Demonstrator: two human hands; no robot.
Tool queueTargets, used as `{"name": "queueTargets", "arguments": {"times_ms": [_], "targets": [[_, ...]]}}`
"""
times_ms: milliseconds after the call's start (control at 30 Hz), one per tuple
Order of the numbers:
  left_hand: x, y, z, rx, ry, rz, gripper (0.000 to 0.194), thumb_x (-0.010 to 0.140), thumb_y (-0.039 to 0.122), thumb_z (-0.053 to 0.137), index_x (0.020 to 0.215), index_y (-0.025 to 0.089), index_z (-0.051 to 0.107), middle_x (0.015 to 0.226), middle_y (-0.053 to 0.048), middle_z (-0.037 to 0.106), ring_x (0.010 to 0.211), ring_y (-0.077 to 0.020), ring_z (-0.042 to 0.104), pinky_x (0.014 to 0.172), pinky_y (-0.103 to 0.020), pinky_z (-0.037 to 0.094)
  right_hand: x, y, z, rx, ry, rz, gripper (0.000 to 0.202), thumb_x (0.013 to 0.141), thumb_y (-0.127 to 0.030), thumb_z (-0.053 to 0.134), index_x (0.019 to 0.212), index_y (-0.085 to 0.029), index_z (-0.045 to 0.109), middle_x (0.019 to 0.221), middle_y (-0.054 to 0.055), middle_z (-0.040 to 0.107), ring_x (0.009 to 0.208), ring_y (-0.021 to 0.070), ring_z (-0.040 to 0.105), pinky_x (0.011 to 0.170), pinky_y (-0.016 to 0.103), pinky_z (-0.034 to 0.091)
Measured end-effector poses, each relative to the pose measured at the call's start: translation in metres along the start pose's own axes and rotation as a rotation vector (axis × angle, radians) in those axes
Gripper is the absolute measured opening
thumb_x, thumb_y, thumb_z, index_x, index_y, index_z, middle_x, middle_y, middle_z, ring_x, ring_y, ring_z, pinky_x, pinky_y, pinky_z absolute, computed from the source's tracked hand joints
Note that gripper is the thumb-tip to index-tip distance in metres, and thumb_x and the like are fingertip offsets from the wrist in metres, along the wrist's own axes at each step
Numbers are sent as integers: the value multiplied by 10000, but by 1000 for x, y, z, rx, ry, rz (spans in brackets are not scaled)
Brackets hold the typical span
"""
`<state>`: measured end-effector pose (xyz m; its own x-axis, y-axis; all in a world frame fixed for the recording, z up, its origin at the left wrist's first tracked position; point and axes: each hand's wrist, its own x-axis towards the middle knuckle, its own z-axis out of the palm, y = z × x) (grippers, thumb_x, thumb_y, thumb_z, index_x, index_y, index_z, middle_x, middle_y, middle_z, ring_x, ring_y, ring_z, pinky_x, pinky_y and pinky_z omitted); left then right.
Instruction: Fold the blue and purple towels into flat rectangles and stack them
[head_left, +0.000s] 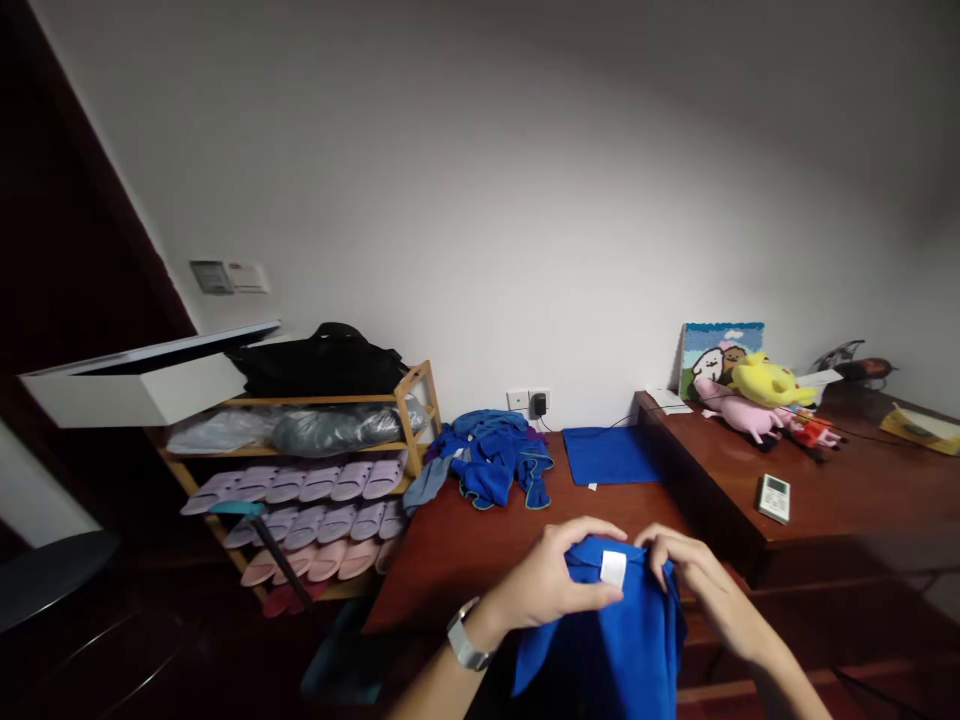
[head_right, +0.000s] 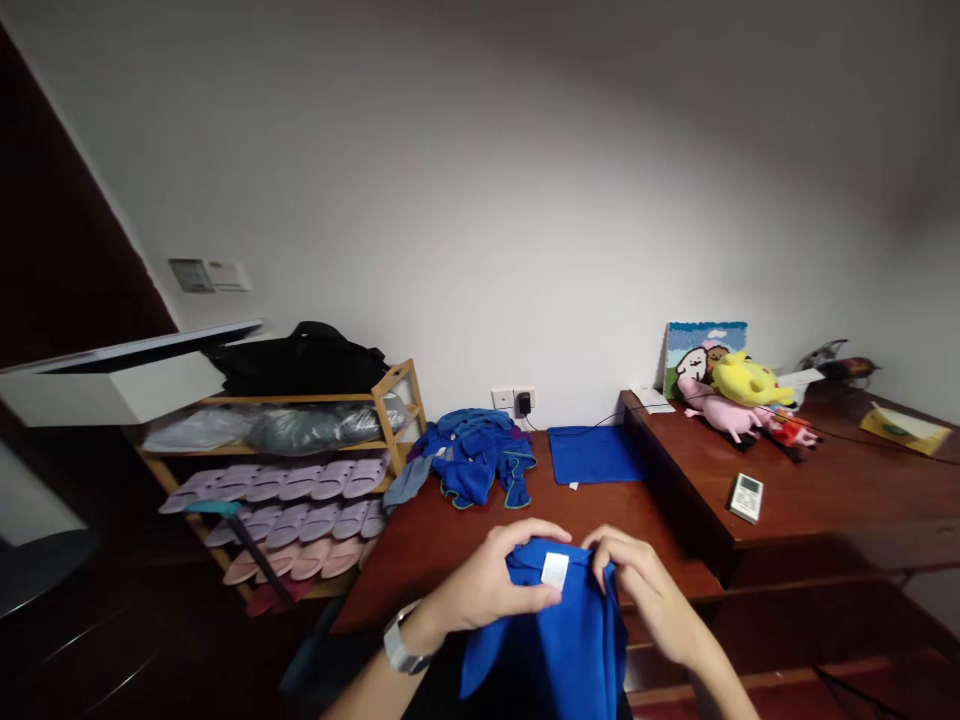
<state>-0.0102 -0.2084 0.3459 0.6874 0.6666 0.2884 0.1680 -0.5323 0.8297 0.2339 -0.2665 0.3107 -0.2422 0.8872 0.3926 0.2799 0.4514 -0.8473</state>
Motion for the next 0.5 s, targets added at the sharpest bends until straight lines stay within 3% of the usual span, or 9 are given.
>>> {"name": "queueTargets", "arguments": {"times_ms": [67, 167, 267, 333, 433, 500], "targets": [[-3, 8, -6, 102, -43, -12, 520, 753, 248, 792, 1262, 281, 697, 1256, -11, 741, 1130, -226, 665, 1054, -328, 468, -4, 3, 9, 8, 25, 55, 477, 982, -567, 346, 698, -225, 521, 734, 15, 542, 727, 191, 491, 723, 329, 422], [-7, 15, -9, 186, -23, 0, 415, 782, 185, 718, 1188, 273, 735, 1215, -11, 762, 1135, -216, 670, 1071, -318, 450, -6, 7, 22, 70, 33, 68, 461, 979, -536, 333, 682, -223, 494, 683, -8, 501, 678, 170, 454, 675, 309, 378], [-10, 16, -12, 164, 46, -12, 193, 889, 305, 666, 1029, 226, 773, 1066, -30, 801, 1002, -197, 712, 974, -284, 500, -6, 9, 33, 86, 34, 65, 435, 959, -581, 422, 745, -221, 540, 740, -9, 538, 725, 174, 492, 709, 304, 405], [-12, 15, -16, 149, 106, -52, 249, 949, 404, 610, 949, 211, 768, 986, -30, 803, 925, -185, 716, 901, -265, 520, -8, 11, 42, 70, 47, 86, 352, 898, -584, 592, 931, -234, 610, 826, -11, 581, 785, 181, 533, 755, 302, 441], [-17, 13, -26, 157, 192, -112, 354, 985, 487, 545, 916, 204, 746, 904, -15, 786, 841, -170, 695, 799, -242, 521, -14, 24, 54, 91, 57, 129, 511, 853, -548, 696, 1276, -290, 569, 903, -13, 622, 836, 194, 582, 805, 315, 482], [-23, 11, -34, 181, 255, -139, 387, 988, 518, 524, 919, 204, 739, 876, -11, 777, 822, -171, 687, 770, -239, 517, -21, 40, 63, 83, 19, 154, 424, 885, -561, 651, 1209, -289, 627, 912, -1, 650, 864, 211, 606, 834, 327, 491]]}}
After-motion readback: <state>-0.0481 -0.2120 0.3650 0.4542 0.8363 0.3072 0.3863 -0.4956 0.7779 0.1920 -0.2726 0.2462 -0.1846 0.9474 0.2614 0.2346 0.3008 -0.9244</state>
